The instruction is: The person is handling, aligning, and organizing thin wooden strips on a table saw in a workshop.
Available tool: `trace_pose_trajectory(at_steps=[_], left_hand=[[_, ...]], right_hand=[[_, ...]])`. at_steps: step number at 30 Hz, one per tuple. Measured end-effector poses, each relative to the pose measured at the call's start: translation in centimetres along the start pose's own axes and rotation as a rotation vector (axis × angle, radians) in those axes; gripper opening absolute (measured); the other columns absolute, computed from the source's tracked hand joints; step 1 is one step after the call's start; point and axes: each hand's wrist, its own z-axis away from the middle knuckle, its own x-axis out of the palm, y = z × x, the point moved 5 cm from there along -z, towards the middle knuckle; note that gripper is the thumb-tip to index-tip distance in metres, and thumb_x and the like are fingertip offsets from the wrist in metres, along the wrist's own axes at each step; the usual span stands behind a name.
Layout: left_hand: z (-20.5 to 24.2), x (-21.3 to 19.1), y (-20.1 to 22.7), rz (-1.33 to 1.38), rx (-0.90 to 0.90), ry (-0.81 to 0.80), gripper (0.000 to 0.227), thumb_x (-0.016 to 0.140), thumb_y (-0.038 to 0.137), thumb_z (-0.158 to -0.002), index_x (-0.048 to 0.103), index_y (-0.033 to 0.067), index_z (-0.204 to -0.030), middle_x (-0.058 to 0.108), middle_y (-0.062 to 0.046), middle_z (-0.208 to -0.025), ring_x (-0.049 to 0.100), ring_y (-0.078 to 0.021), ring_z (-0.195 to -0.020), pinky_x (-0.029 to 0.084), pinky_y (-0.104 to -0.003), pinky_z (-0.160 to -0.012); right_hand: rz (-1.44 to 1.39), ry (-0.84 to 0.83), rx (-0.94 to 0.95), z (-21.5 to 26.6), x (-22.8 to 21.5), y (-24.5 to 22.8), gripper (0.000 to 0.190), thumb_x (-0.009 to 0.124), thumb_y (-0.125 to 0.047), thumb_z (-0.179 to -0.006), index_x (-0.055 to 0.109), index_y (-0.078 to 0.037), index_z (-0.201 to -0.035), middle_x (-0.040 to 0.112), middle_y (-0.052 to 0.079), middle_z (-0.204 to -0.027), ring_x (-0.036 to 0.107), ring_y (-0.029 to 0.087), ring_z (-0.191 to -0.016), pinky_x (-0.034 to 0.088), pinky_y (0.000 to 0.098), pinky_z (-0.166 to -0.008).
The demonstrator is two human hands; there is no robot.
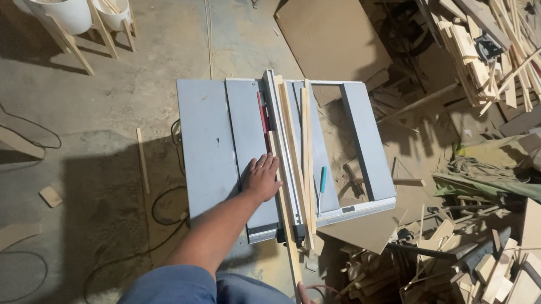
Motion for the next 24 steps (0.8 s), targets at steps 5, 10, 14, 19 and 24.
trace_pose_trajectory(at_steps=[5, 10, 14, 19, 24], left_hand=[[-1.4, 1.9, -1.0, 0.001, 0.007, 0.07, 0.083, 0.063, 0.038, -0.096, 0.022, 0.0101, -0.163, 0.018, -0.014, -0.171, 0.013, -0.0307, -0.159, 0.002, -0.05, -0.128], [-1.9, 1.7, -1.0, 0.005, -0.006, 0.08, 0.082, 0.063, 0.036, -0.096, 0.023, 0.0098, -0.162, 0.019, -0.013, -0.171, 0.013, -0.0307, -0.159, 0.003, -0.05, -0.128], [-1.9, 1.3, -0.7, -0.008, -0.031, 0.029, 0.081, 0.062, 0.033, -0.098, 0.02, 0.0091, -0.163, 0.015, -0.015, -0.172, 0.011, -0.0311, -0.159, 0.002, -0.049, -0.128], [-1.8, 1.3, -0.5, -0.032, -0.038, 0.038, 0.082, 0.063, 0.033, -0.096, 0.021, 0.0096, -0.163, 0.016, -0.015, -0.171, 0.012, -0.0315, -0.159, 0.003, -0.05, -0.128], [-1.9, 1.7, -0.6, -0.04, -0.04, 0.019, 0.082, 0.062, 0.035, -0.097, 0.02, 0.0096, -0.163, 0.016, -0.015, -0.172, 0.011, -0.0313, -0.159, 0.003, -0.05, -0.128]], right_hand=[[0.291, 0.026, 0.069, 0.3, -3.4, -2.9, 0.098, 0.059, -0.039, -0.097, -0.007, -0.015, -0.166, 0.042, 0.017, -0.128, 0.068, 0.031, -0.089, 0.052, 0.0361, -0.08], [-0.352, -0.011, 0.332, 2.5, -10.4, -5.5, 0.094, 0.055, -0.052, -0.102, -0.01, -0.031, -0.167, 0.065, 0.016, -0.092, 0.064, 0.031, -0.079, 0.045, 0.0374, -0.068], [-0.306, 0.05, 0.327, 2.4, -12.4, -6.2, 0.093, 0.054, -0.014, -0.1, -0.009, -0.03, -0.167, 0.064, 0.015, -0.089, 0.063, 0.03, -0.076, 0.046, 0.0405, -0.068], [-0.326, 0.031, 0.367, 2.7, -14.0, -6.9, 0.096, 0.052, -0.007, -0.097, -0.01, -0.033, -0.166, 0.065, 0.016, -0.093, 0.064, 0.029, -0.077, 0.048, 0.0409, -0.071], [-0.29, 0.182, 0.256, 1.2, -12.8, -5.5, 0.105, 0.068, -0.014, -0.09, -0.004, -0.022, -0.167, 0.067, 0.012, -0.08, 0.061, 0.024, -0.064, 0.046, 0.0383, -0.06]])
